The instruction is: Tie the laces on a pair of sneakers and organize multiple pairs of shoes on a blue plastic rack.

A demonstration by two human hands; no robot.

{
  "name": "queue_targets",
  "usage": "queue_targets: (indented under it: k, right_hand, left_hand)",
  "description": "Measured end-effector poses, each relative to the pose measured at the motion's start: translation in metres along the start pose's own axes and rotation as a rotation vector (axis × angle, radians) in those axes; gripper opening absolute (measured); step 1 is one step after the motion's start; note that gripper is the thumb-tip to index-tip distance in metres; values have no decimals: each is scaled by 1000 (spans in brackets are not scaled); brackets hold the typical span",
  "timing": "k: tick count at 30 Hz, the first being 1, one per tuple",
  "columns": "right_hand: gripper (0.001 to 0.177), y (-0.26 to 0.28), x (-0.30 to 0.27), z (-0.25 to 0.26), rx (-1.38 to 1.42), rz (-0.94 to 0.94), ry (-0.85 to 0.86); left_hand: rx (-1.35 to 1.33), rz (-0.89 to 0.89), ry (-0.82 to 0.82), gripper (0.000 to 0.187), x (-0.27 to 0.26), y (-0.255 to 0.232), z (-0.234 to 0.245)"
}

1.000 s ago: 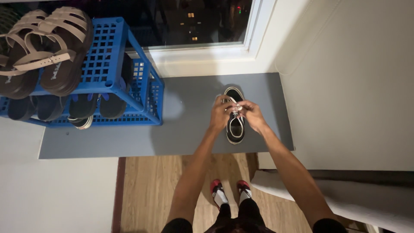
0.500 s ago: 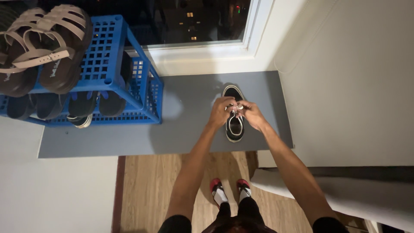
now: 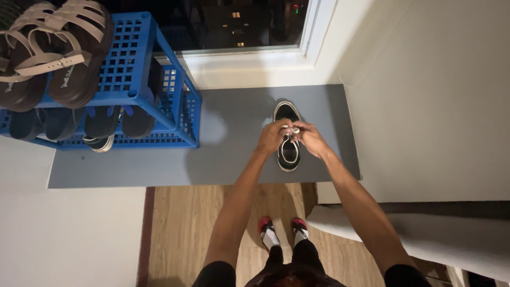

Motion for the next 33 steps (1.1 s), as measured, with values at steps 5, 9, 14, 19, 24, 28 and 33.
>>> queue_targets:
  k: [5, 9, 14, 19, 24, 28, 33]
  right_hand:
    - [19, 0, 2, 0, 6, -10, -2]
    - [19, -13, 11, 9, 24, 35, 19]
    - [18, -3, 4, 3, -15, 13, -41]
    - [24, 1, 0, 2, -16, -1, -45]
    - [7, -6, 2, 3, -56, 14, -9]
    - [7, -7, 0, 3, -53, 32, 2]
    - [9, -10, 1, 4, -80, 31, 4]
  left_hand:
    - [57, -86, -24, 14, 1, -1, 0]
    - [100, -132, -48, 15, 0, 4, -2]
    - [103, -88, -98, 20, -1, 11, -3]
    - [-58, -43, -157, 23, -7, 9, -1]
    - [-40, 68, -176, 24, -13, 5, 5]
    - [30, -16, -226, 23, -15, 7, 5]
    - [-61, 79, -196, 20, -13, 25, -1]
Point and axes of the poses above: each hand's wrist, its own x-axis towards the middle knuckle, its own z-axis out of the back of the hand, y = z × x, the point moved 8 cm from there along x, towards the middle knuckle, and after that the axes turned 2 degrees about -z, right-handed, at the moved point
